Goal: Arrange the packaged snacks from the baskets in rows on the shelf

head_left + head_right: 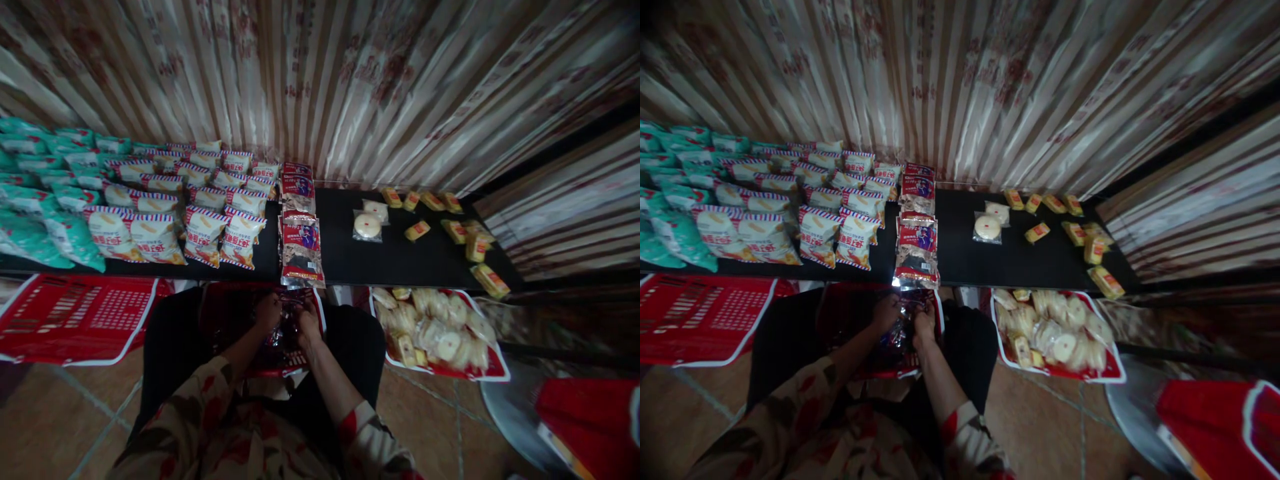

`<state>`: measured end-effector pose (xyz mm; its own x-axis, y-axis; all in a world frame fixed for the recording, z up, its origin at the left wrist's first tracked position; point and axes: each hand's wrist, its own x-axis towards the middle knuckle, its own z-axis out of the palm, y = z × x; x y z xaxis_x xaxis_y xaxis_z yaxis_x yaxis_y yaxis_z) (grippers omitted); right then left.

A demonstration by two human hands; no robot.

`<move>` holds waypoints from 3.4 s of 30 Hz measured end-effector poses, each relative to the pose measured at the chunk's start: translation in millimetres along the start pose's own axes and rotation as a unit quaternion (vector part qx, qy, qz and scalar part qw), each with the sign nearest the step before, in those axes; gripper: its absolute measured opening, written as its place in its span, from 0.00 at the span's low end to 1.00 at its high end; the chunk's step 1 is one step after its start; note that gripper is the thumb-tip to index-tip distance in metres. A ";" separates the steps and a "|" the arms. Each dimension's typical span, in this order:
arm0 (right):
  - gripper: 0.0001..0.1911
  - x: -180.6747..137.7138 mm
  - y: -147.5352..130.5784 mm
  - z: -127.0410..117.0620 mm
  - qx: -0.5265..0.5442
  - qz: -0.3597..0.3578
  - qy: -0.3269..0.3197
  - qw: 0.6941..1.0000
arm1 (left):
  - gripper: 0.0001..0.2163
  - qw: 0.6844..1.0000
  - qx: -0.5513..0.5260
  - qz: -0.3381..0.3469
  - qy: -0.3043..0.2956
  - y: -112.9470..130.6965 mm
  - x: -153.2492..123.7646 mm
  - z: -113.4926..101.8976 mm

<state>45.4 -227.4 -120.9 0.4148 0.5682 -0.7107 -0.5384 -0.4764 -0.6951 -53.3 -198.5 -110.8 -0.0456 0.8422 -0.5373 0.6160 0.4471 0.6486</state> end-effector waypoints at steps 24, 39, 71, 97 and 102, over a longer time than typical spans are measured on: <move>0.21 -97.4 -52.6 -24.8 -0.131 -0.037 -0.358 0.924 | 0.10 0.959 -0.181 0.210 0.057 27.0 -98.6 -98.5; 0.24 -118.8 -86.7 -33.2 -0.161 -0.204 -0.373 0.891 | 0.17 0.908 -0.372 0.193 0.001 79.4 -119.3 -105.4; 0.33 -12.4 -181.2 48.7 -0.301 -0.400 -0.130 0.856 | 0.15 0.941 -0.116 0.258 0.186 113.0 -67.7 -73.0; 0.22 1.6 -167.3 46.5 -0.422 -0.482 -0.070 0.765 | 0.14 0.915 0.060 0.295 0.269 109.3 -75.8 -71.9; 0.22 2.3 -164.7 41.1 -0.375 -0.439 -0.086 0.812 | 0.16 0.895 0.074 0.358 0.258 126.2 -77.4 -67.9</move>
<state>104.9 -120.1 -3.6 0.2549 0.9640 0.0753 0.5342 -0.0755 -0.8420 -25.5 -186.8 49.2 0.0690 0.9411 0.3311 0.7288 -0.2742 0.6274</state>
